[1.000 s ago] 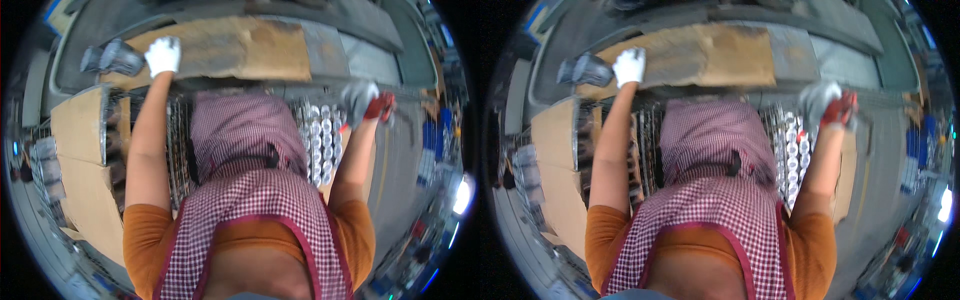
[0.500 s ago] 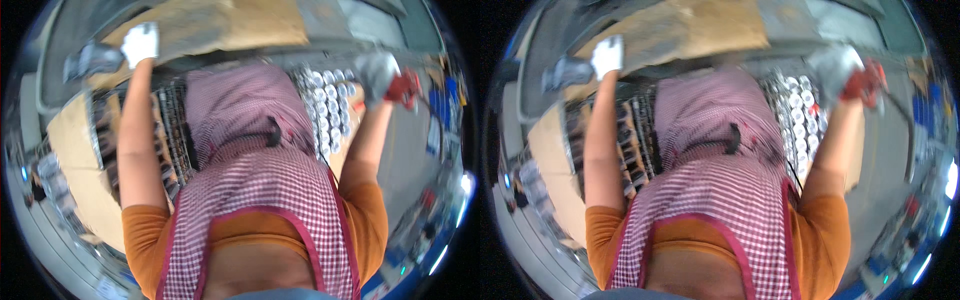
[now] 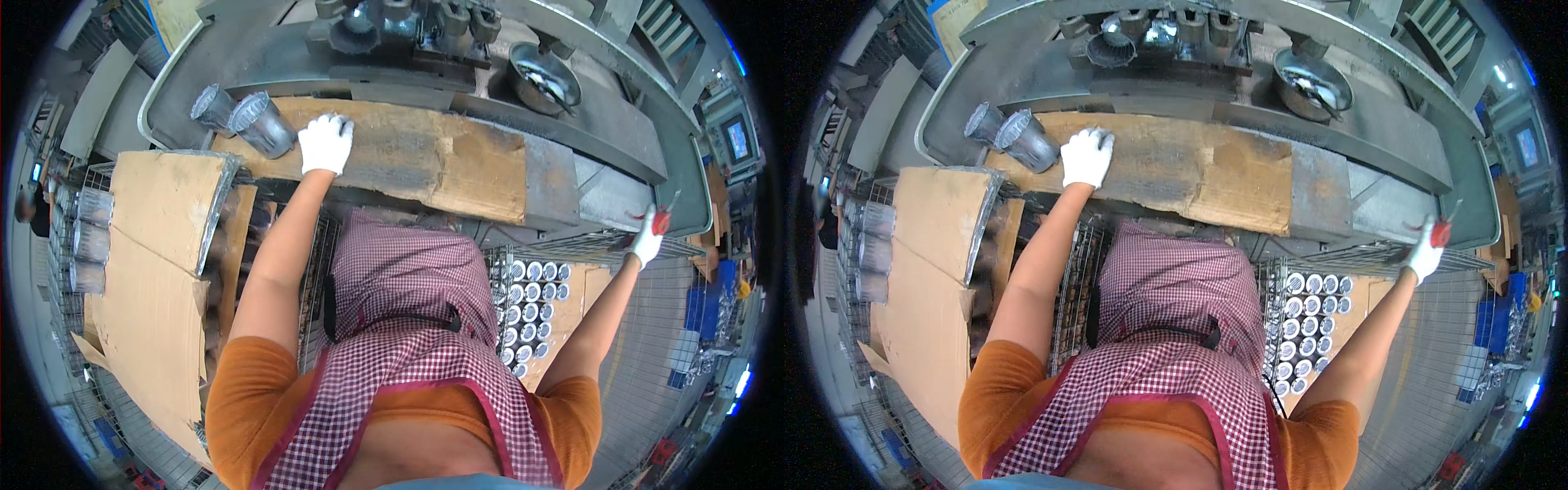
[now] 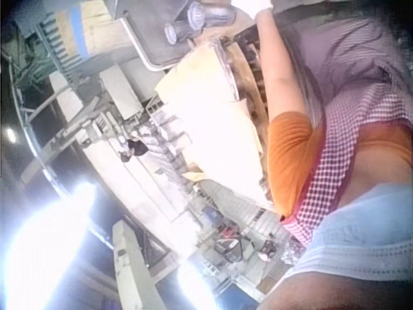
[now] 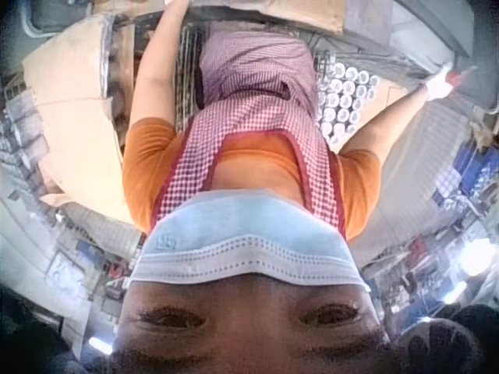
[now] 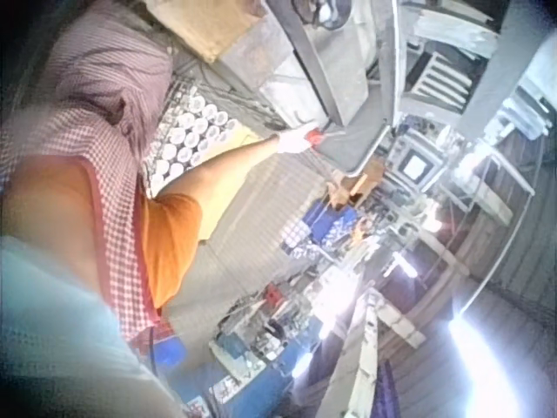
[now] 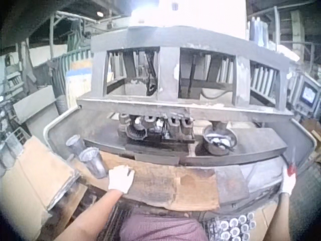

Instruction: The person is coating the inside of metal cylinders with a brush and tool and then stacking them.

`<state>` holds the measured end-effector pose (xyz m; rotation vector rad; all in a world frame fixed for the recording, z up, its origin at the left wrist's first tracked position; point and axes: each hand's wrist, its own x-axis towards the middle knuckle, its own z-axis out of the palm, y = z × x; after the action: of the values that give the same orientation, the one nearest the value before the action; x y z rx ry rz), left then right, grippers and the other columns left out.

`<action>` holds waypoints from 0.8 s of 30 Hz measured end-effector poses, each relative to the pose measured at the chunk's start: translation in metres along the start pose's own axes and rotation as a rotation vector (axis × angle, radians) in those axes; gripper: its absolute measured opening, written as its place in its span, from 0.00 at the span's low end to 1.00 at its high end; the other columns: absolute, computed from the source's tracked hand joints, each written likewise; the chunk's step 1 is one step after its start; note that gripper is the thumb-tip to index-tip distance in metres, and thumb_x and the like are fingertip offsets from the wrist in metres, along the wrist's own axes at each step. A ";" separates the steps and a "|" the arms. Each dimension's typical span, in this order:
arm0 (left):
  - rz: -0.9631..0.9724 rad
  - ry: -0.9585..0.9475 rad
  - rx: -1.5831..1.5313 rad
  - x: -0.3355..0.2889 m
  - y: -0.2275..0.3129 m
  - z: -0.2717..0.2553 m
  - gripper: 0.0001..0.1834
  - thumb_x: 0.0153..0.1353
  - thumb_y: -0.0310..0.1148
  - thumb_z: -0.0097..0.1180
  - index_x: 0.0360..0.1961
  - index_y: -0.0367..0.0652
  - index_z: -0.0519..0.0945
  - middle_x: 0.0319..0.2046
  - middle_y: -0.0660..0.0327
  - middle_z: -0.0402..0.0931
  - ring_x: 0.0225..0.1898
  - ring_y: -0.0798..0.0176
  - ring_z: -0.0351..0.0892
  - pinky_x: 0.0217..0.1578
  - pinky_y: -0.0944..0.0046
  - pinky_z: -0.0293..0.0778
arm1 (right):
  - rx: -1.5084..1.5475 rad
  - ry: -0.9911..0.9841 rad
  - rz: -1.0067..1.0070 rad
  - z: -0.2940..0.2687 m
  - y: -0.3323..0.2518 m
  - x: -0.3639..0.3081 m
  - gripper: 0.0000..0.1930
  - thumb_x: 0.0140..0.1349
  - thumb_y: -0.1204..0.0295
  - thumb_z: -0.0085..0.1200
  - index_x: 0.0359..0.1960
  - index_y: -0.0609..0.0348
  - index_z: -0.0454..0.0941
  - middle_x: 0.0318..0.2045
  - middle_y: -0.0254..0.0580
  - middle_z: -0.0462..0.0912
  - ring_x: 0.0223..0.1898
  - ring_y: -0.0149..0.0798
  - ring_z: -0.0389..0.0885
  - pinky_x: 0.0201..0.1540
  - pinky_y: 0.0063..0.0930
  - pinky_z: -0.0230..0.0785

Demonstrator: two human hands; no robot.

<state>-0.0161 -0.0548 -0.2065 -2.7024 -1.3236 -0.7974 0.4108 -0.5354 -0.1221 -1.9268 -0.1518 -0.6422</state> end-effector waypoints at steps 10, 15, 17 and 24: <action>-0.032 0.140 -0.051 0.001 0.006 -0.010 0.19 0.58 0.44 0.55 0.48 0.50 0.79 0.48 0.56 0.76 0.49 0.50 0.74 0.48 0.50 0.68 | -0.314 0.274 -0.481 0.014 -0.018 -0.070 0.27 0.54 0.56 0.65 0.49 0.63 0.78 0.46 0.54 0.81 0.46 0.49 0.80 0.50 0.39 0.71; -0.081 0.242 0.035 -0.001 0.012 -0.016 0.23 0.55 0.44 0.59 0.53 0.53 0.76 0.51 0.54 0.73 0.50 0.48 0.72 0.49 0.49 0.67 | -0.489 -0.502 0.038 0.042 -0.038 -0.068 0.28 0.60 0.45 0.52 0.39 0.63 0.83 0.32 0.51 0.84 0.34 0.45 0.82 0.40 0.35 0.71; -0.090 0.303 0.023 0.000 0.012 -0.016 0.20 0.57 0.45 0.57 0.49 0.53 0.78 0.49 0.55 0.74 0.50 0.49 0.73 0.51 0.49 0.65 | -0.462 -0.373 0.002 0.050 -0.037 -0.072 0.31 0.60 0.41 0.48 0.34 0.62 0.83 0.25 0.51 0.83 0.29 0.45 0.80 0.36 0.36 0.69; 0.008 -0.071 0.014 0.001 0.006 -0.010 0.15 0.60 0.47 0.52 0.39 0.50 0.83 0.40 0.57 0.79 0.45 0.50 0.75 0.46 0.51 0.68 | -0.333 -0.210 0.023 0.051 -0.031 -0.079 0.28 0.61 0.44 0.49 0.34 0.60 0.84 0.27 0.49 0.84 0.28 0.45 0.80 0.36 0.36 0.67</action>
<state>-0.0151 -0.0608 -0.1968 -2.7482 -1.3258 -0.6951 0.3507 -0.4625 -0.1516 -2.3142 -0.1620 -0.4694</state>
